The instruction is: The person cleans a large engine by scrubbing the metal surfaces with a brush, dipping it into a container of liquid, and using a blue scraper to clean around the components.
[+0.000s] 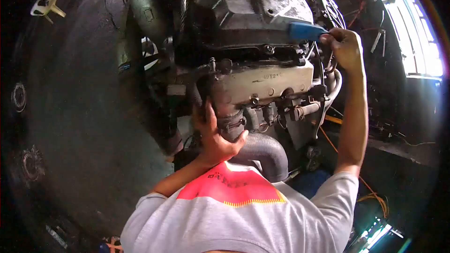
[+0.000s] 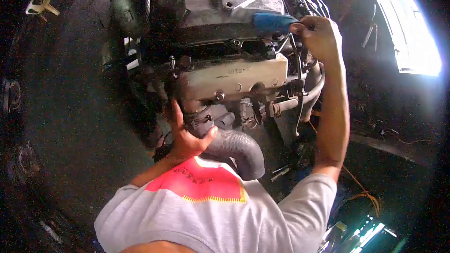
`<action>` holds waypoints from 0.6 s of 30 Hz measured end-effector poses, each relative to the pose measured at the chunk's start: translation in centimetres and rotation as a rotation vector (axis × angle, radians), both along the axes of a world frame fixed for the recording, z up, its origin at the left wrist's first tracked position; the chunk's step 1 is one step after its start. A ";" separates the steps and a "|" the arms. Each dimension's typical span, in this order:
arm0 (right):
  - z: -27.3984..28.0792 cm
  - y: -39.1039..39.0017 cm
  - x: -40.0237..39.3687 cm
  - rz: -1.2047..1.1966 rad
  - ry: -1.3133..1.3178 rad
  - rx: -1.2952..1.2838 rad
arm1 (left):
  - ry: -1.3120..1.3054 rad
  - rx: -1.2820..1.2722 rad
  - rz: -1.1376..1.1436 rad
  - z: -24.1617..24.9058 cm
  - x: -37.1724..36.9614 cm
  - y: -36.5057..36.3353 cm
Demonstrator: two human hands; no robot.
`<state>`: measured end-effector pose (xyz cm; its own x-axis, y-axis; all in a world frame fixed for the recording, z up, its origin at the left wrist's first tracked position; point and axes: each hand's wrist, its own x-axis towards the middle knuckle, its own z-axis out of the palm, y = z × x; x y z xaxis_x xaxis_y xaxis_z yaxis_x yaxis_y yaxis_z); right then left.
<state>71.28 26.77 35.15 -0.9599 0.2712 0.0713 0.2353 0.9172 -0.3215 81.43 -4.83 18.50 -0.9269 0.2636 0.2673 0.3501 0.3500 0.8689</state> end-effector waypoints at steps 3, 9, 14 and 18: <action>-1.4 -8.3 -0.9 0.040 0.020 0.048 | 0.016 0.001 0.005 0.1 -0.2 0.0; -1.6 -7.5 0.1 0.068 0.072 -0.051 | -0.060 0.070 -0.005 0.2 0.0 0.0; -2.0 -10.6 0.1 0.121 0.185 0.126 | 0.015 0.061 0.050 0.4 -0.4 0.2; -2.0 -14.0 -0.6 0.194 0.164 0.138 | -0.026 0.035 0.030 0.4 -0.2 -0.1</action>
<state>70.66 12.72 33.13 -0.9656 0.0609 0.2530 0.0067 0.9778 -0.2096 81.19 -4.96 18.90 -0.9410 0.2262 0.2516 0.3170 0.3290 0.8895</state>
